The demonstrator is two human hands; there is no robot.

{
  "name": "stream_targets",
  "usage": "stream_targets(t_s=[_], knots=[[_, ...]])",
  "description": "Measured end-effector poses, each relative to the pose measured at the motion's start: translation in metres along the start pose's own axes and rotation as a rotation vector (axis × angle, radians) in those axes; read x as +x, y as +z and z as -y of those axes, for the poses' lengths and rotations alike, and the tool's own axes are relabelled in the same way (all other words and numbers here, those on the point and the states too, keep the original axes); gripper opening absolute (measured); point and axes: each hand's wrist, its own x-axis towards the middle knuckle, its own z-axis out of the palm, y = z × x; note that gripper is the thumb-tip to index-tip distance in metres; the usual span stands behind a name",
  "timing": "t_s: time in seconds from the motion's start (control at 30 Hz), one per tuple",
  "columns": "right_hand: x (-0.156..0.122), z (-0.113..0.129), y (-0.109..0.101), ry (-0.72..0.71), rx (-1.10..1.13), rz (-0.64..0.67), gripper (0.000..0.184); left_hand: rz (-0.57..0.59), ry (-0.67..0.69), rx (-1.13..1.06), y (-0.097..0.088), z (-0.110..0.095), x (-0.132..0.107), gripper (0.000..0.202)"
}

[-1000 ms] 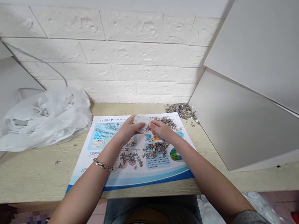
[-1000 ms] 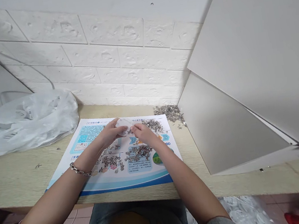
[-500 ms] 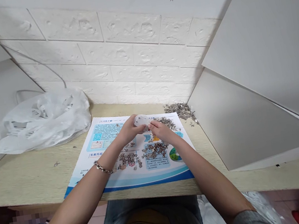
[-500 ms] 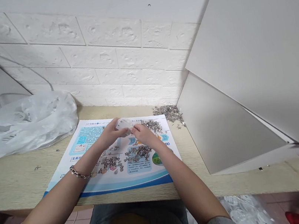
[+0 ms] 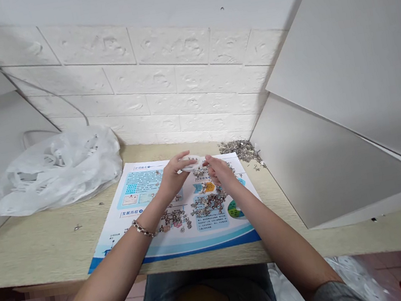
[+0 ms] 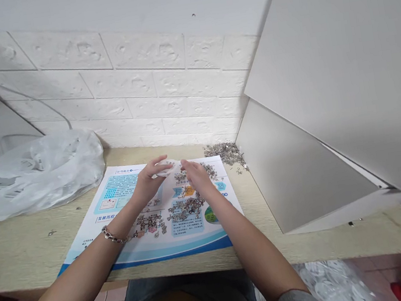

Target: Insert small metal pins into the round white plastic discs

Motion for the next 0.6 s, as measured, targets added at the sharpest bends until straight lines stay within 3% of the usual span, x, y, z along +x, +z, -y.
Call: stream_targets(t_s=[0.1,0.2,0.3,0.47,0.53,0.6], knots=[[-0.001,0.000,-0.002,0.081,0.087,0.016,0.033,0.168,0.211,0.172,0.001,0.004,-0.003,0.035],[0.001,-0.002,-0.003,0.122,0.104,0.015,0.032,0.265,0.200,0.290,-0.001,0.006,-0.004,0.055],[0.005,-0.005,-0.004,0.094,0.066,-0.047,0.033,0.133,0.056,0.404,-0.012,0.008,0.002,0.061],[0.010,-0.014,-0.005,0.002,-0.156,-0.155,0.039,-0.188,-0.172,0.416,-0.038,0.012,0.015,0.042],[0.013,-0.015,-0.005,-0.007,-0.171,-0.185,0.039,-0.210,-0.267,0.431,-0.045,0.015,0.017,0.036],[0.018,-0.014,-0.005,0.005,-0.146,-0.203,0.035,-0.123,-0.340,0.499,-0.048,0.020,0.016,0.035]])
